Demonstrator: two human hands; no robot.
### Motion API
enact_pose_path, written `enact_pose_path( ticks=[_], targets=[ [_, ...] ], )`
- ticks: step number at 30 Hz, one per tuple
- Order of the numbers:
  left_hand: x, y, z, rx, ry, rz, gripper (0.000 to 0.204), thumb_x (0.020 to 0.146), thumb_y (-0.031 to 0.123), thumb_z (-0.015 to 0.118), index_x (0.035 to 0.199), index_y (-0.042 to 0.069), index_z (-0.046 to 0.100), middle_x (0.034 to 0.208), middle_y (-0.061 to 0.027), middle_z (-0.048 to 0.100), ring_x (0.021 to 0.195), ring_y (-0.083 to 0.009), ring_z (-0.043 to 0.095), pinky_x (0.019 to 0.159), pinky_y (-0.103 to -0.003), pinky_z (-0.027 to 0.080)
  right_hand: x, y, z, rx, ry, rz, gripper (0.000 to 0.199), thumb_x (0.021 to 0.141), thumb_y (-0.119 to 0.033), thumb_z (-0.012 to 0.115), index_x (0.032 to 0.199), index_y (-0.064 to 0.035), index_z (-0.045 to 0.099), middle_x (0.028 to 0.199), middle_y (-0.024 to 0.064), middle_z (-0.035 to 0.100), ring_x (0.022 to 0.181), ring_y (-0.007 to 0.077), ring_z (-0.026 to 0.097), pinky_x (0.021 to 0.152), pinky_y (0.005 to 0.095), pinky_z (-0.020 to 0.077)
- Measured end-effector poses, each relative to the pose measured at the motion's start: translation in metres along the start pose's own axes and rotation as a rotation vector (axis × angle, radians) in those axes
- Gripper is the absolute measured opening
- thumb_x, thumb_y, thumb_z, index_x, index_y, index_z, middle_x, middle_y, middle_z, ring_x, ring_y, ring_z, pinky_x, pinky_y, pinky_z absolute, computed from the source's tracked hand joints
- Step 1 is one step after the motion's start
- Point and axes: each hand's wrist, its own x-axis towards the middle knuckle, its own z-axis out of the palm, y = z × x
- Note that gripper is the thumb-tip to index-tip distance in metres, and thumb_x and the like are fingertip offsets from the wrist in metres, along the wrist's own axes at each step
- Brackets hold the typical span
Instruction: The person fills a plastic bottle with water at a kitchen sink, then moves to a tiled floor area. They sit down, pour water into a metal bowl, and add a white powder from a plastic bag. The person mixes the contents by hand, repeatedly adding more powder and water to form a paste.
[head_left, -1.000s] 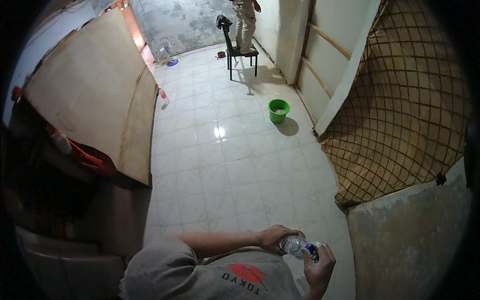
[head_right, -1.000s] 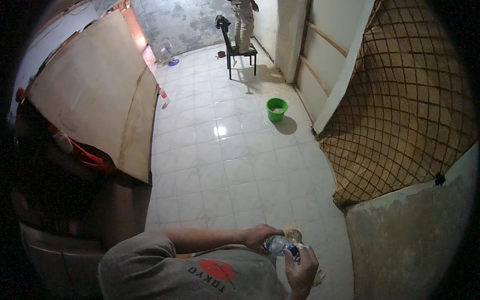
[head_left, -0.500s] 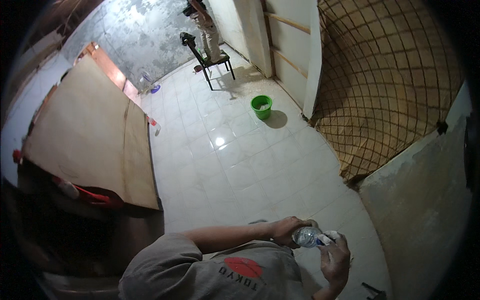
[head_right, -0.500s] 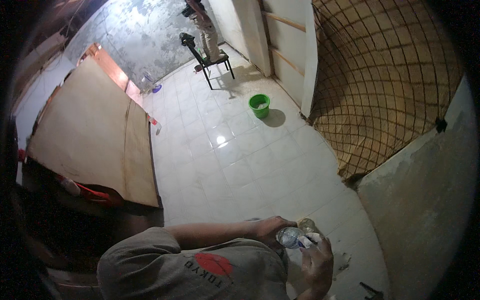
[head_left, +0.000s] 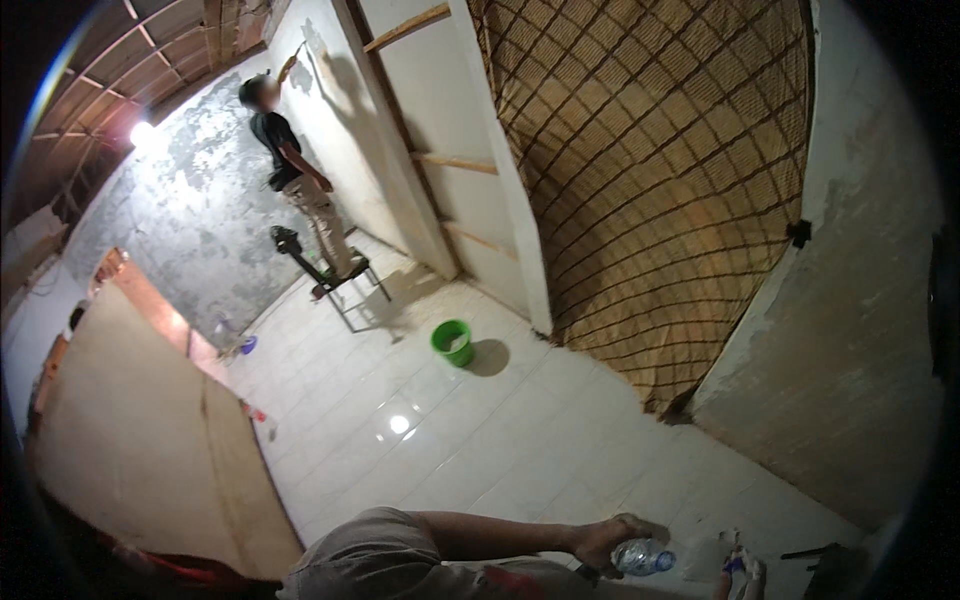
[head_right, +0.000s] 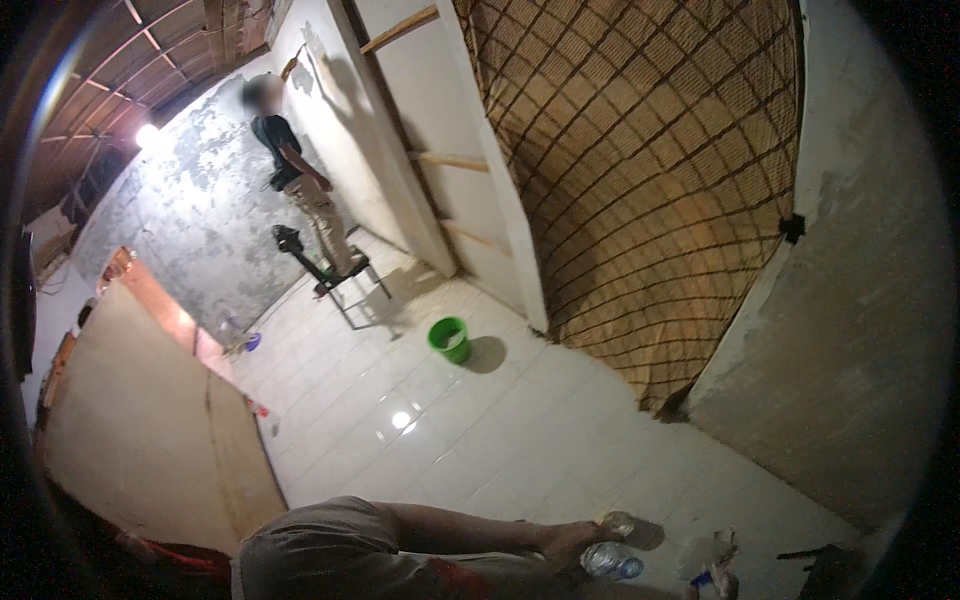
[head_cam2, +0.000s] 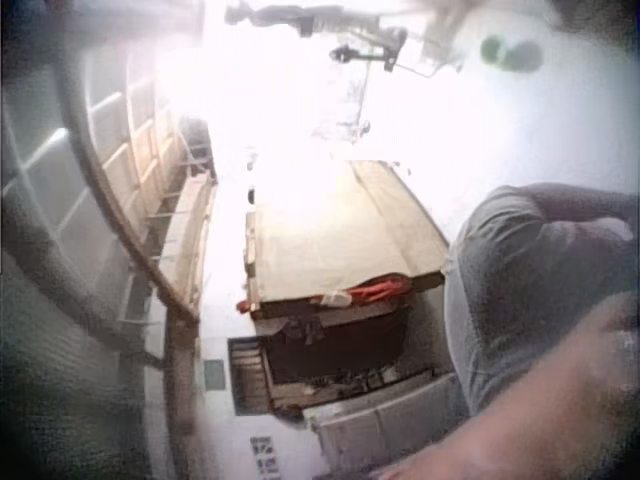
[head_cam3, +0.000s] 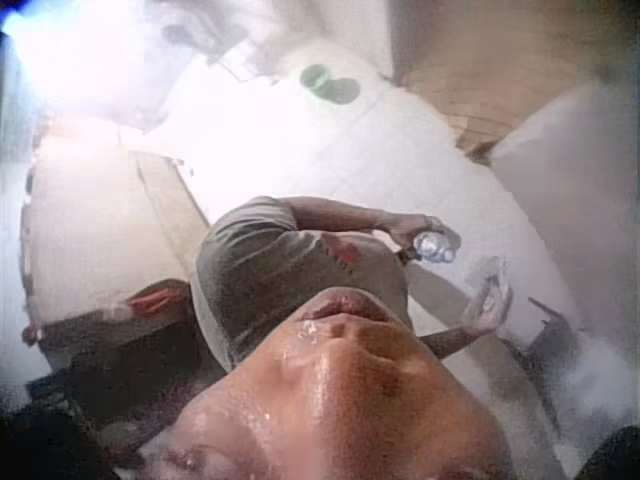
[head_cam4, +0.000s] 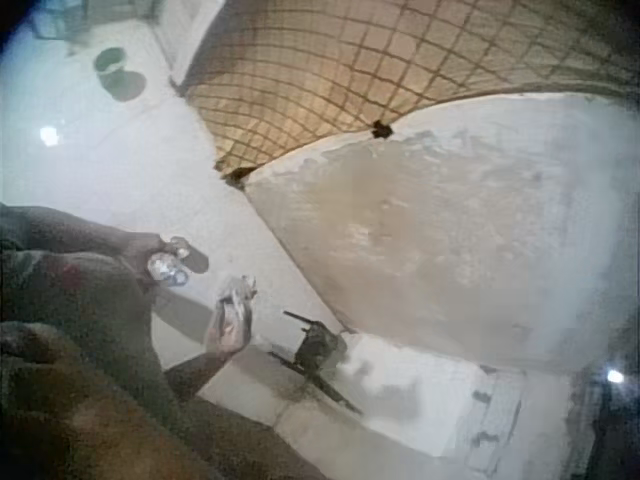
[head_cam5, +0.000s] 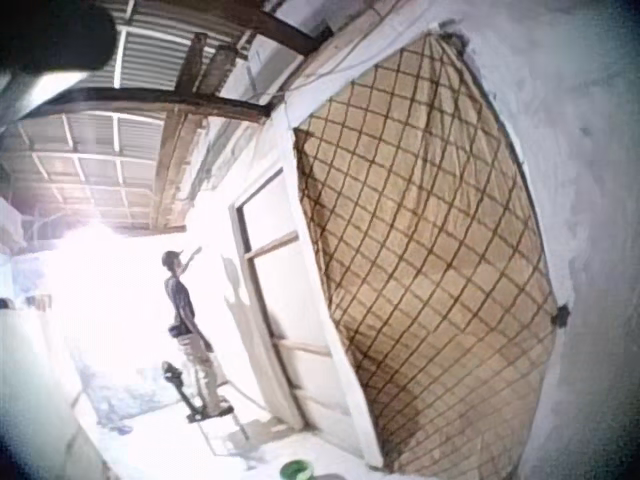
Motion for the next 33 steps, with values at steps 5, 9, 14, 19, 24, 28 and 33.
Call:
enact_pose_path(
  ticks=[5, 9, 14, 19, 24, 28, 33],
  targets=[
    [-0.006, -0.059, -0.006, 0.071, -0.214, -0.066, 0.078, 0.067, 0.021, 0.087, 0.135, 0.002, 0.054, 0.121, -0.0196, 0.064, 0.118, -0.0384, 0.062, 0.103, -0.049, 0.048, -0.060, 0.006, 0.011, -0.551, 0.068, 0.220, 0.021, 0.099, -0.012, 0.071, 0.111, 0.0053, 0.071, 0.108, 0.0200, 0.075, 0.096, 0.0332, 0.071, 0.090, 0.0441, 0.0566],
    [-0.001, -0.053, -0.021, -0.005, -0.321, -0.191, 0.074, 0.067, 0.021, 0.089, 0.130, 0.003, 0.055, 0.120, -0.0199, 0.063, 0.117, -0.0382, 0.062, 0.102, -0.049, 0.048, -0.066, -0.022, 0.035, -0.521, 0.082, 0.201, 0.024, 0.099, -0.016, 0.072, 0.109, 0.0056, 0.072, 0.103, 0.0200, 0.075, 0.091, 0.0311, 0.072, 0.085, 0.0431, 0.0571],
    [-0.010, -0.052, -0.027, -0.010, -0.328, -0.073, 0.064, 0.070, 0.021, 0.087, 0.123, 0.002, 0.056, 0.116, -0.0189, 0.065, 0.113, -0.0360, 0.063, 0.098, -0.047, 0.049, -0.077, -0.025, 0.051, -0.445, 0.151, 0.320, 0.024, 0.099, -0.018, 0.072, 0.108, 0.0050, 0.073, 0.101, 0.0195, 0.076, 0.092, 0.0304, 0.073, 0.089, 0.0420, 0.0569],
    [-0.038, -0.062, -0.031, -0.096, -0.364, -0.167, 0.059, 0.076, 0.025, 0.085, 0.123, 0.002, 0.057, 0.114, -0.0188, 0.066, 0.112, -0.0348, 0.065, 0.097, -0.046, 0.050, -0.057, -0.059, 0.069, -0.548, 0.160, 0.132, 0.034, 0.101, -0.027, 0.069, 0.113, 0.0049, 0.072, 0.102, 0.0191, 0.076, 0.093, 0.0300, 0.073, 0.089, 0.0411, 0.0574],
    [-0.088, -0.029, -0.055, 0.005, -0.227, -0.119, 0.062, 0.080, 0.027, 0.083, 0.131, 0.002, 0.056, 0.120, -0.0192, 0.067, 0.117, -0.0330, 0.065, 0.101, -0.044, 0.051, -0.071, -0.065, 0.083, -0.547, 0.083, 0.105, 0.046, 0.104, -0.038, 0.064, 0.116, 0.0054, 0.070, 0.106, 0.0186, 0.075, 0.094, 0.0299, 0.072, 0.087, 0.0404, 0.0581],
    [-0.119, -0.051, -0.056, -0.033, -0.206, -0.191, 0.078, 0.073, 0.024, 0.085, 0.140, 0.002, 0.052, 0.122, -0.0200, 0.068, 0.114, -0.0345, 0.067, 0.102, -0.044, 0.052, -0.095, -0.062, 0.095, -0.472, 0.054, 0.061, 0.043, 0.104, -0.037, 0.064, 0.118, 0.0039, 0.071, 0.109, 0.0181, 0.075, 0.099, 0.0297, 0.072, 0.088, 0.0402, 0.0581],
    [-0.111, -0.046, -0.056, -0.236, -0.095, -0.237, 0.053, 0.081, 0.019, 0.082, 0.128, 0.003, 0.062, 0.122, -0.0140, 0.071, 0.113, -0.0253, 0.068, 0.099, -0.040, 0.053, -0.122, -0.037, 0.078, -0.476, 0.014, 0.152, 0.043, 0.103, -0.036, 0.066, 0.122, 0.0032, 0.070, 0.113, 0.0192, 0.075, 0.105, 0.0313, 0.072, 0.094, 0.0422, 0.0576]
  ],
)
